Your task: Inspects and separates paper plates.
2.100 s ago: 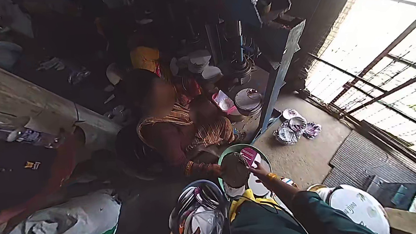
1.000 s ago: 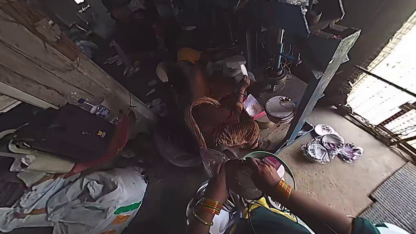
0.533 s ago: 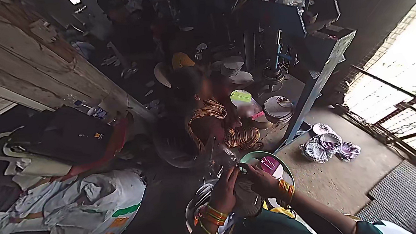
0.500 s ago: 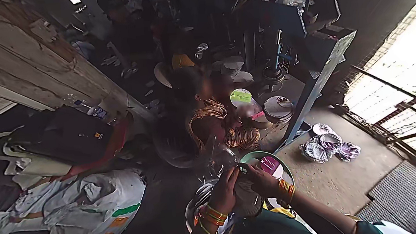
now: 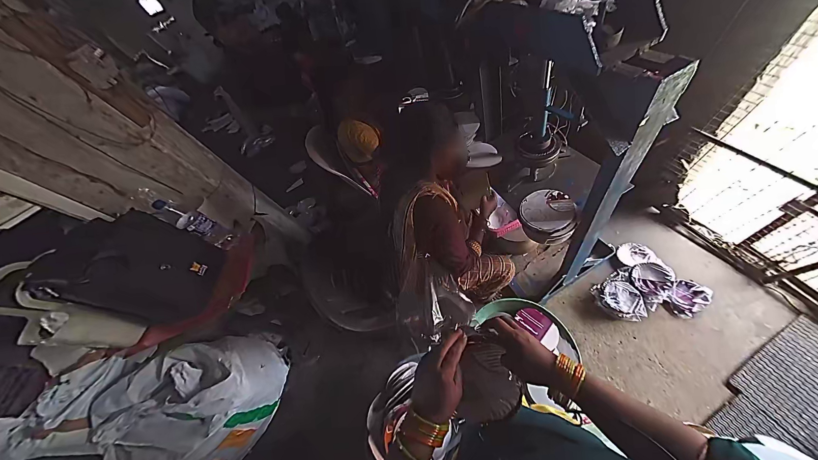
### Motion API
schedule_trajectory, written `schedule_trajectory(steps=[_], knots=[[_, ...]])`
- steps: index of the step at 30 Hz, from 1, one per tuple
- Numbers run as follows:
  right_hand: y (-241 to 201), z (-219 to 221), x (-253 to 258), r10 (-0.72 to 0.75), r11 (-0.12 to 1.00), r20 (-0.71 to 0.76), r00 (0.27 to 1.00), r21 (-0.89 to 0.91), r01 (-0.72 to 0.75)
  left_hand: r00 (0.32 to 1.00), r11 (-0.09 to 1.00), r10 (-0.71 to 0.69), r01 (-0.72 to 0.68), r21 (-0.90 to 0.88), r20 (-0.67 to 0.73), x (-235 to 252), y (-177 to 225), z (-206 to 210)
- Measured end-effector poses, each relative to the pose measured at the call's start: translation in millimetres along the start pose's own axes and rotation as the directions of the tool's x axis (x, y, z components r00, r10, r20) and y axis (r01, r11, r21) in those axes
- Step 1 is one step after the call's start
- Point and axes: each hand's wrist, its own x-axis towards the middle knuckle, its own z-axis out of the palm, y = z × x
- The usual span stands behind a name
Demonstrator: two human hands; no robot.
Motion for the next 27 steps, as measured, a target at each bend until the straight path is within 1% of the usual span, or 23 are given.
schedule_trajectory(steps=[3, 5, 7, 9, 10, 12, 14, 15, 17, 19, 20, 21, 22, 24, 25, 27], knots=[[1, 3, -5, 0.047, 0.998, 0.003, 0.999, 0.053, -0.047, 0.999, 1.000, 0.015, -0.015, -0.013, 0.048, 2, 3, 0], [2, 5, -6, -0.001, 0.998, -0.012, 1.000, 0.065, 0.002, 0.996, 0.998, 0.045, -0.041, -0.044, 0.077, 4, 6, 1], [2, 2, -6, -0.061, 0.997, 0.003, 0.998, 0.039, 0.061, 0.993, 0.994, 0.075, -0.067, -0.084, 0.095, 4, 8, 3], [4, 2, -6, -0.095, 0.995, -0.018, 0.995, 0.030, 0.096, 0.995, 0.994, 0.071, -0.064, -0.085, 0.074, 2, 10, 2], [4, 3, -8, -0.098, 0.995, -0.040, 0.994, 0.025, 0.099, 0.997, 0.997, 0.053, -0.050, -0.051, 0.050, 0, 11, 0], [5, 6, -13, -0.082, 0.996, -0.088, 0.993, 0.035, 0.086, 0.999, 0.997, -0.033, 0.032, 0.072, 0.009, -4, 12, -5], [8, 8, -17, -0.040, 0.997, -0.140, 0.989, 0.054, 0.048, 0.983, 0.972, -0.180, 0.175, 0.159, 0.020, -9, 9, -14], [11, 10, -19, -0.023, 0.997, -0.164, 0.986, 0.065, 0.034, 0.961, 0.949, -0.272, 0.261, 0.179, 0.039, -13, 7, -18], [13, 12, -23, -0.006, 0.996, -0.199, 0.980, 0.082, 0.022, 0.886, 0.872, -0.460, 0.438, 0.220, 0.061, -18, 0, -25], [16, 16, -28, -0.032, 0.995, -0.256, 0.966, 0.088, 0.056, 0.769, 0.765, -0.633, 0.602, 0.228, 0.090, -21, -4, -29], [17, 17, -30, -0.050, 0.992, -0.286, 0.957, 0.100, 0.082, 0.728, 0.727, -0.680, 0.654, 0.211, 0.085, -22, -7, -29], [17, 17, -31, -0.066, 0.987, -0.302, 0.951, 0.122, 0.107, 0.715, 0.713, -0.696, 0.679, 0.173, 0.066, -26, -10, -27], [16, 16, -32, -0.071, 0.983, -0.309, 0.948, 0.140, 0.119, 0.716, 0.717, -0.696, 0.688, 0.116, 0.053, -30, -13, -25], [15, 15, -33, -0.073, 0.980, -0.311, 0.948, 0.155, 0.127, 0.704, 0.702, -0.704, 0.710, -0.063, 0.090, -36, -17, -21], [15, 15, -34, -0.078, 0.978, -0.313, 0.946, 0.158, 0.133, 0.677, 0.656, -0.727, 0.734, -0.174, 0.113, -39, -17, -18], [17, 16, -33, -0.100, 0.976, -0.332, 0.938, 0.152, 0.158, 0.606, 0.518, -0.781, 0.764, -0.386, 0.152, -38, -16, -13]])
